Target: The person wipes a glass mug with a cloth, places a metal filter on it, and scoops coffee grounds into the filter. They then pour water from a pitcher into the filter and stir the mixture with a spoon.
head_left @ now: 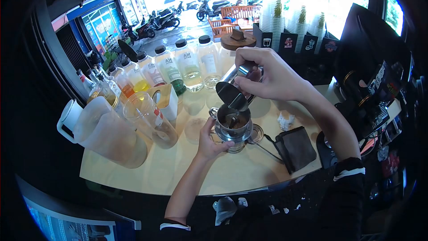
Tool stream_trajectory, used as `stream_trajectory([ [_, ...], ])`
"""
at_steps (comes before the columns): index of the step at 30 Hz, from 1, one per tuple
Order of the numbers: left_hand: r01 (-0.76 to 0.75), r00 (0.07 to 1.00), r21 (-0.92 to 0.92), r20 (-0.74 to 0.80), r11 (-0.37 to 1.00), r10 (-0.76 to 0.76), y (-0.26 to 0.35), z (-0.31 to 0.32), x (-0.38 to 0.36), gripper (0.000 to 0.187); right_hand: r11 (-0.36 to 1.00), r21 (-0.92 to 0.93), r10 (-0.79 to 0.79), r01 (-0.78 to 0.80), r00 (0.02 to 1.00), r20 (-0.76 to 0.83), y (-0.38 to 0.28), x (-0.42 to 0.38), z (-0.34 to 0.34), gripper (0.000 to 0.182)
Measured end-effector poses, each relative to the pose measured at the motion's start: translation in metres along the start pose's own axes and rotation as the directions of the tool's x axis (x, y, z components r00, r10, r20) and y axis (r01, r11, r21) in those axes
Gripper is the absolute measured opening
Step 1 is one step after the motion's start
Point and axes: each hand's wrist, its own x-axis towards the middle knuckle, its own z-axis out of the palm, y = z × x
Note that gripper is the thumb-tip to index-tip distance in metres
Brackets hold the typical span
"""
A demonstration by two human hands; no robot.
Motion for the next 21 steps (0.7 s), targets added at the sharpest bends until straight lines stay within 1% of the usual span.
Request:
stream_trajectory([
  [5, -0.002, 1.0, -0.002, -0.004, 1.0, 0.002, 0.001, 0.001, 0.0, 0.087, 0.999, 0.044, 0.002, -0.002, 1.0, 0.006, 0.0, 0.005, 0.009, 0.024],
  [7, -0.014, 1.0, 0.006, -0.01, 1.0, 0.014, 0.002, 0.001, 0.0, 0.086, 0.998, -0.014, -0.055, 0.055, 0.998, 0.011, 0.003, 0.006, 0.01, 0.024],
  [10, -0.013, 1.0, -0.013, 0.003, 1.0, 0.014, 0.004, 0.002, 0.001, 0.085, 0.996, -0.045, -0.071, 0.071, 0.997, 0.003, 0.007, 0.006, 0.012, 0.024],
  [14, -0.01, 1.0, -0.018, -0.008, 1.0, 0.009, 0.008, 0.003, 0.001, 0.084, 0.997, -0.045, -0.058, 0.058, 0.998, 0.009, 0.007, 0.004, 0.01, 0.024],
  [16, -0.003, 1.0, -0.01, -0.008, 1.0, 0.003, 0.008, 0.002, 0.001, 0.084, 0.994, -0.077, -0.08, 0.08, 0.997, 0.0, 0.009, 0.002, 0.009, 0.023],
  [19, -0.002, 1.0, -0.002, -0.001, 1.0, 0.002, 0.006, 0.001, 0.001, 0.084, 0.994, -0.072, -0.081, 0.08, 0.997, -0.016, 0.01, -0.001, 0.007, 0.022],
  [21, -0.023, 1.0, -0.003, -0.011, 1.0, 0.023, 0.006, 0.002, 0.001, 0.085, 0.995, -0.069, -0.069, 0.068, 0.997, -0.019, 0.012, -0.004, 0.006, 0.022],
])
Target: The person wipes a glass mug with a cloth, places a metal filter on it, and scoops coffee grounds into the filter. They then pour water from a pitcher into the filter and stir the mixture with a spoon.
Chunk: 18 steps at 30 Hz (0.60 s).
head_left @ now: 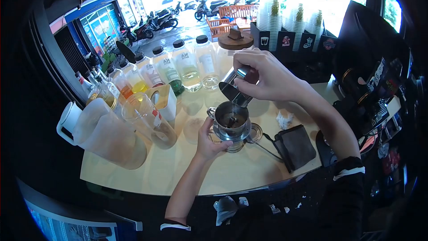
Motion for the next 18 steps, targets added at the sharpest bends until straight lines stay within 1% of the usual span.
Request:
stream_trajectory([
  [2, 0.003, 1.0, -0.01, 0.0, 1.0, -0.003, -0.002, 0.0, 0.0, 0.086, 1.0, 0.003, 0.012, -0.012, 1.0, -0.001, 0.001, -0.003, -0.003, 0.022],
  [4, 0.005, 1.0, -0.019, -0.001, 1.0, -0.005, -0.002, 0.0, 0.0, 0.086, 0.998, -0.067, 0.018, -0.016, 1.0, 0.02, -0.001, -0.008, -0.007, 0.023],
  [5, 0.013, 1.0, -0.021, 0.003, 1.0, -0.013, -0.001, 0.0, 0.0, 0.087, 0.998, -0.067, 0.018, -0.017, 1.0, 0.021, -0.002, -0.011, -0.009, 0.023],
  [7, 0.023, 1.0, -0.023, 0.006, 0.999, -0.022, -0.001, 0.0, 0.0, 0.087, 0.994, 0.027, 0.104, -0.104, 0.995, 0.008, -0.003, -0.017, -0.012, 0.021],
  [8, 0.021, 1.0, -0.031, 0.009, 0.999, -0.02, -0.001, 0.0, 0.0, 0.087, 0.994, 0.027, 0.105, -0.105, 0.994, 0.009, -0.003, -0.02, -0.012, 0.021],
  [9, 0.018, 1.0, -0.04, 0.012, 0.999, -0.018, -0.002, 0.0, 0.0, 0.087, 0.96, 0.165, 0.231, -0.225, 0.973, -0.015, -0.002, -0.024, -0.012, 0.02],
  [10, 0.02, 1.0, -0.04, 0.013, 0.999, -0.019, -0.004, 0.0, -0.001, 0.087, 0.894, 0.301, 0.355, -0.332, 0.935, -0.022, -0.001, -0.028, -0.012, 0.02],
  [11, 0.02, 1.0, -0.04, 0.012, 0.999, -0.019, -0.006, -0.001, -0.001, 0.086, 0.868, 0.346, 0.402, -0.356, 0.913, -0.07, 0.006, -0.033, -0.01, 0.018],
  [12, 0.019, 1.0, -0.041, 0.01, 0.999, -0.019, -0.007, -0.001, -0.001, 0.086, 0.868, 0.346, 0.402, -0.356, 0.913, -0.07, 0.015, -0.039, -0.007, 0.018],
  [14, 0.019, 1.0, -0.033, 0.005, 0.999, -0.019, -0.004, 0.0, -0.001, 0.085, 0.787, 0.47, 0.53, -0.4, 0.828, -0.183, 0.044, -0.057, 0.0, 0.013],
  [15, 0.019, 1.0, -0.025, -0.001, 1.0, -0.019, -0.003, 0.0, -0.001, 0.085, 0.813, 0.397, 0.531, -0.426, 0.821, -0.208, 0.078, -0.072, 0.005, 0.013],
  [16, 0.017, 1.0, -0.025, -0.002, 1.0, -0.017, -0.003, -0.001, -0.001, 0.085, 0.815, 0.395, 0.529, -0.424, 0.822, -0.209, 0.089, -0.08, 0.012, 0.013],
  [18, 0.019, 1.0, -0.023, -0.002, 1.0, -0.019, -0.005, -0.001, -0.002, 0.084, 0.646, 0.638, 0.676, -0.419, 0.703, -0.223, 0.1, -0.096, 0.024, 0.013],
])
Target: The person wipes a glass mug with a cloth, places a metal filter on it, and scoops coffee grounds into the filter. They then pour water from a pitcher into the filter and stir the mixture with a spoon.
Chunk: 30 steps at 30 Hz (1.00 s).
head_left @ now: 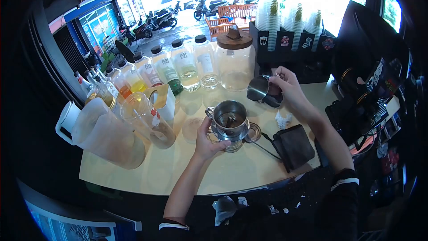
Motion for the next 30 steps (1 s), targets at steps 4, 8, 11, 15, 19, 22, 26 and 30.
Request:
stream_trajectory([
  [4, 0.011, 1.0, -0.02, 0.009, 1.0, -0.011, 0.002, 0.001, 0.0, 0.084, 0.984, 0.129, 0.134, -0.126, 0.989, -0.059, 0.049, -0.005, -0.013, 0.015],
  [8, 0.019, 1.0, -0.032, 0.004, 0.999, -0.019, 0.004, 0.001, 0.0, 0.083, 0.957, 0.241, 0.185, -0.162, 0.98, -0.078, 0.078, -0.011, -0.009, 0.015],
  [11, 0.018, 1.0, -0.016, 0.004, 1.0, -0.018, 0.003, 0.001, 0.0, 0.084, 0.939, 0.282, 0.23, -0.196, 0.969, -0.091, 0.091, -0.018, -0.006, 0.013],
  [15, 0.009, 1.0, -0.012, 0.0, 1.0, -0.009, 0.002, 0.001, 0.0, 0.085, 0.857, 0.456, 0.288, -0.24, 0.957, -0.039, 0.112, -0.026, -0.007, 0.013],
  [19, 0.016, 1.0, -0.034, 0.0, 0.999, -0.016, 0.004, 0.002, 0.001, 0.085, 0.861, 0.447, 0.317, -0.243, 0.944, -0.097, 0.112, -0.036, -0.003, 0.012],
  [22, 0.021, 1.0, -0.024, 0.009, 0.999, -0.021, 0.005, 0.002, 0.001, 0.085, 0.902, 0.316, 0.349, -0.294, 0.928, -0.132, 0.106, -0.04, -0.005, 0.012],
  [26, -0.007, 1.0, -0.024, 0.008, 1.0, 0.007, 0.002, 0.001, 0.001, 0.085, 0.897, -0.443, -0.06, -0.008, 0.988, -0.139, 0.082, -0.053, -0.011, 0.015],
  [30, -0.006, 1.0, 0.014, 0.016, 1.0, 0.006, -0.002, -0.002, 0.0, 0.084, 0.747, -0.601, 0.066, 0.282, 0.869, 0.49, 0.023, -0.101, 0.002, 0.021],
])
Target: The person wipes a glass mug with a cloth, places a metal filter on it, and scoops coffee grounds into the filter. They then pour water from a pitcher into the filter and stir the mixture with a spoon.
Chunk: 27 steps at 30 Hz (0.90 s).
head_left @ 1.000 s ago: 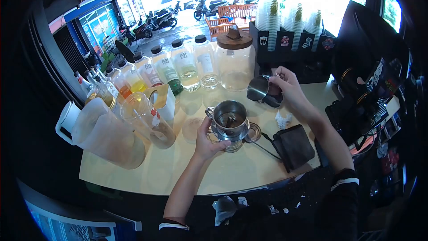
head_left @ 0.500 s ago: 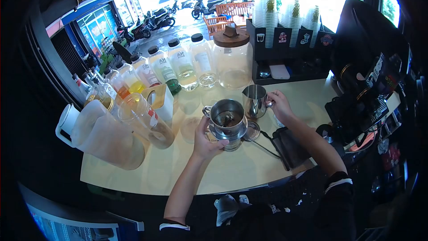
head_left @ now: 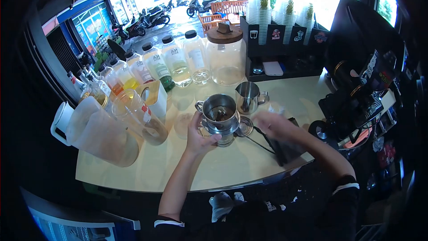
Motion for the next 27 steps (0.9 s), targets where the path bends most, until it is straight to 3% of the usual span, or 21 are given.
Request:
stream_trajectory([
  [1, 0.001, 1.0, -0.003, -0.004, 1.0, -0.001, 0.001, 0.001, -0.001, 0.084, 1.0, -0.003, 0.0, 0.0, 1.0, 0.004, -0.005, -0.007, 0.005, 0.021],
  [3, -0.014, 1.0, -0.026, -0.013, 1.0, 0.014, 0.005, 0.003, 0.001, 0.083, 0.859, -0.422, -0.101, 0.289, 0.905, 0.413, -0.013, -0.017, 0.013, 0.018],
  [7, -0.014, 1.0, -0.018, -0.006, 1.0, 0.013, 0.004, 0.003, 0.0, 0.082, 0.709, -0.519, -0.291, 0.477, 0.869, 0.4, -0.011, -0.022, 0.017, 0.01],
  [11, -0.005, 1.0, -0.046, -0.011, 0.999, 0.005, 0.004, 0.002, 0.0, 0.082, 0.672, -0.519, -0.328, 0.528, 0.841, 0.432, -0.003, -0.023, 0.016, 0.007],
  [13, -0.005, 1.0, -0.009, -0.014, 1.0, 0.005, 0.004, 0.002, 0.0, 0.082, 0.728, -0.433, -0.404, 0.531, 0.843, 0.354, 0.0, -0.024, 0.013, 0.011],
  [17, -0.019, 1.0, -0.03, -0.009, 0.999, 0.018, 0.003, 0.003, 0.001, 0.082, 0.836, -0.29, -0.413, 0.467, 0.881, 0.229, -0.007, -0.03, 0.004, 0.019],
  [19, -0.033, 0.999, -0.04, -0.018, 0.999, 0.032, 0.004, 0.003, 0.001, 0.082, 0.89, -0.209, -0.411, 0.405, 0.911, 0.017, -0.011, -0.033, -0.001, 0.026],
  [20, -0.023, 1.0, -0.029, -0.012, 0.999, 0.023, 0.005, 0.002, 0.001, 0.082, 0.888, -0.209, -0.414, 0.409, 0.91, 0.021, -0.013, -0.034, -0.006, 0.026],
  [22, -0.013, 1.0, -0.018, -0.011, 1.0, 0.013, 0.006, 0.002, 0.0, 0.082, 0.948, -0.075, -0.319, 0.311, 0.933, -0.168, -0.018, -0.034, -0.018, 0.027],
  [23, -0.008, 1.0, -0.014, -0.018, 1.0, 0.007, 0.007, 0.002, -0.001, 0.082, 0.966, 0.155, -0.178, 0.209, 0.965, -0.194, -0.019, -0.034, -0.026, 0.022],
  [24, -0.002, 1.0, -0.01, -0.025, 1.0, 0.002, 0.007, 0.002, -0.001, 0.082, 0.965, 0.155, -0.18, 0.21, 0.965, -0.19, -0.024, -0.03, -0.034, 0.022],
  [26, 0.002, 1.0, -0.012, -0.025, 1.0, -0.002, 0.006, 0.002, -0.001, 0.082, 0.954, -0.038, -0.277, 0.297, 0.827, -0.488, -0.037, -0.021, -0.049, 0.018],
  [27, 0.005, 1.0, -0.012, -0.02, 1.0, -0.005, 0.006, 0.002, -0.001, 0.082, 0.954, -0.037, -0.278, 0.298, 0.829, -0.485, -0.046, -0.016, -0.056, 0.018],
])
